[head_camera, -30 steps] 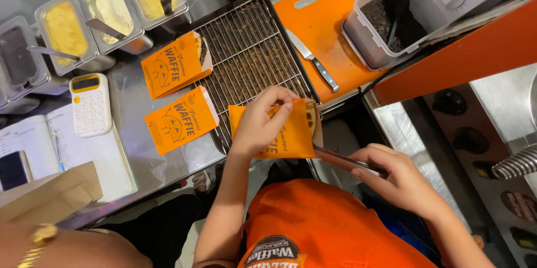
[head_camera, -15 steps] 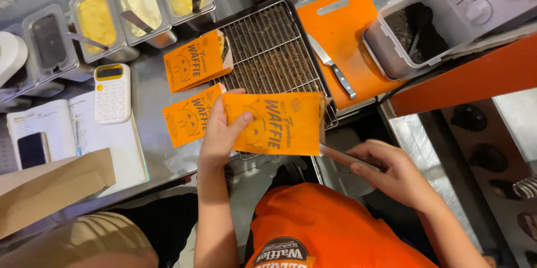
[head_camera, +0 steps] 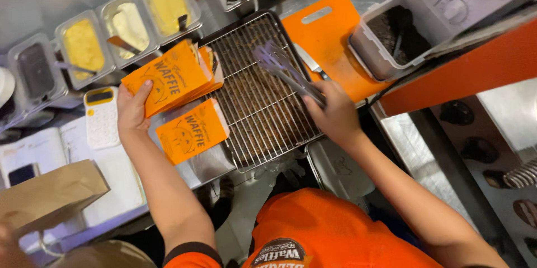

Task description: The person assembles waffles by spreading a white cream on a waffle half, placing a slice of ham on top, and folding it. They then wrap the assembled waffle in an orange paper sleeve and place it into a brown paper bag. The process is repeated for multiple waffles.

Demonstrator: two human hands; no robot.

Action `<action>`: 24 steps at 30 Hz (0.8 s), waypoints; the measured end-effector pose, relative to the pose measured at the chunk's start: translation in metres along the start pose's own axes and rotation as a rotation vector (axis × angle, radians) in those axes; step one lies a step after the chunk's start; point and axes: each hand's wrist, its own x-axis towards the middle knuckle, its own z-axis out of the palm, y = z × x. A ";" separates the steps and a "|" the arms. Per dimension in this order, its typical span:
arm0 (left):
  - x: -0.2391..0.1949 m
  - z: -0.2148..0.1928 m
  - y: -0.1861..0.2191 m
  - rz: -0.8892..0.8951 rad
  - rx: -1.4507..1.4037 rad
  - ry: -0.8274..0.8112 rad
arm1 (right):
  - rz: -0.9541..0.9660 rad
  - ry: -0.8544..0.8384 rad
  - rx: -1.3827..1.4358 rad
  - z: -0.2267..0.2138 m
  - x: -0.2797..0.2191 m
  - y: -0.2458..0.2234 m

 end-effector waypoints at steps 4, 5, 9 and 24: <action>0.027 -0.019 -0.033 0.038 0.482 0.204 | -0.086 0.014 -0.245 0.048 0.028 0.011; 0.029 -0.015 -0.038 0.044 0.601 0.265 | -0.074 -0.004 -0.256 0.055 0.030 0.011; 0.000 0.032 -0.035 0.336 1.127 0.403 | -0.084 0.037 -0.254 0.060 0.025 0.002; -0.246 0.268 -0.136 0.298 1.434 -1.030 | 0.516 0.678 -0.003 -0.165 -0.167 -0.012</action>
